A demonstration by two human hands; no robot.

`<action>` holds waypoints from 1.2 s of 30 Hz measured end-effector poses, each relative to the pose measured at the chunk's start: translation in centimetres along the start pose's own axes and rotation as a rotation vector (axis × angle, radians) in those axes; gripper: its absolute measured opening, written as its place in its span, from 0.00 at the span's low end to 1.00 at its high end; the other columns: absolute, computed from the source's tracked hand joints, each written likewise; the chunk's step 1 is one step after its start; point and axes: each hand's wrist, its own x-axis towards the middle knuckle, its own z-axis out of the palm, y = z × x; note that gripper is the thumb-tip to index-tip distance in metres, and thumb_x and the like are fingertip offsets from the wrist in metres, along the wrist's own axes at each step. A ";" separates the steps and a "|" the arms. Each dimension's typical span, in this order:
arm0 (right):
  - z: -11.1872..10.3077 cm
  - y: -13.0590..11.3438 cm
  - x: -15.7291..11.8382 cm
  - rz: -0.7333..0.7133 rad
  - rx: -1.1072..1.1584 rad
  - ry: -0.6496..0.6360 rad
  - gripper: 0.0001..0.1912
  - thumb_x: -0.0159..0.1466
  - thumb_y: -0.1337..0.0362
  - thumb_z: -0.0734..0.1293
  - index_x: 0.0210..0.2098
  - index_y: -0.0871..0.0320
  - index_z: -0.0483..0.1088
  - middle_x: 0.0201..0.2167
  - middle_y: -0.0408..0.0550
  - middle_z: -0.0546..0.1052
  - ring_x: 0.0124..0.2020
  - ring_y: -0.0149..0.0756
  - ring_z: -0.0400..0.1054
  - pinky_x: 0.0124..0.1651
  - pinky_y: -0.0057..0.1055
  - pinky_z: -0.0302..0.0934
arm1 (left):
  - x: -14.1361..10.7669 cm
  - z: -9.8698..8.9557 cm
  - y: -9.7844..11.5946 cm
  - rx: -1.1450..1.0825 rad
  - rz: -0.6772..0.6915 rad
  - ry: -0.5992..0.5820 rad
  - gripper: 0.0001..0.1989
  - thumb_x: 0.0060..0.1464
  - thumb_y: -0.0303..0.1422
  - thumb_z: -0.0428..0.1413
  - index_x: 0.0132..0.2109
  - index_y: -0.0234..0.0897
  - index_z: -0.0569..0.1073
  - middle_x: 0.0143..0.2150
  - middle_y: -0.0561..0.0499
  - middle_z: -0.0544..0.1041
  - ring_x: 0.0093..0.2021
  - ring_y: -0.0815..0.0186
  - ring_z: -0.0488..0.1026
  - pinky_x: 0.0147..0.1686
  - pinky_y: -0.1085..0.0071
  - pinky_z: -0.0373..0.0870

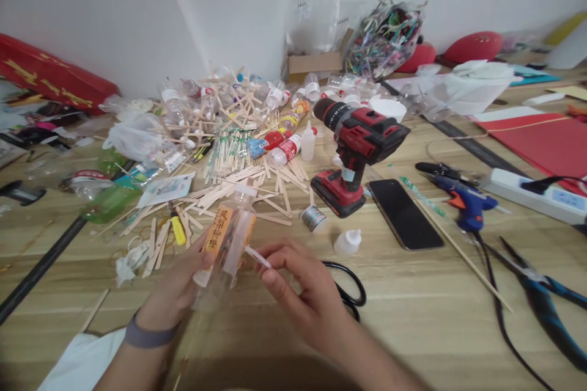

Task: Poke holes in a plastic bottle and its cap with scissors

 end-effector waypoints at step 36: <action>-0.8 -0.3 -0.8 -0.013 -0.087 -0.016 0.09 0.70 0.64 0.62 0.33 0.54 0.66 0.39 0.45 0.75 0.39 0.33 0.70 0.43 0.28 0.63 | -0.1 0.0 0.0 0.018 0.023 0.068 0.47 0.39 0.36 0.66 0.69 0.40 0.62 0.53 0.42 0.80 0.48 0.50 0.78 0.44 0.62 0.74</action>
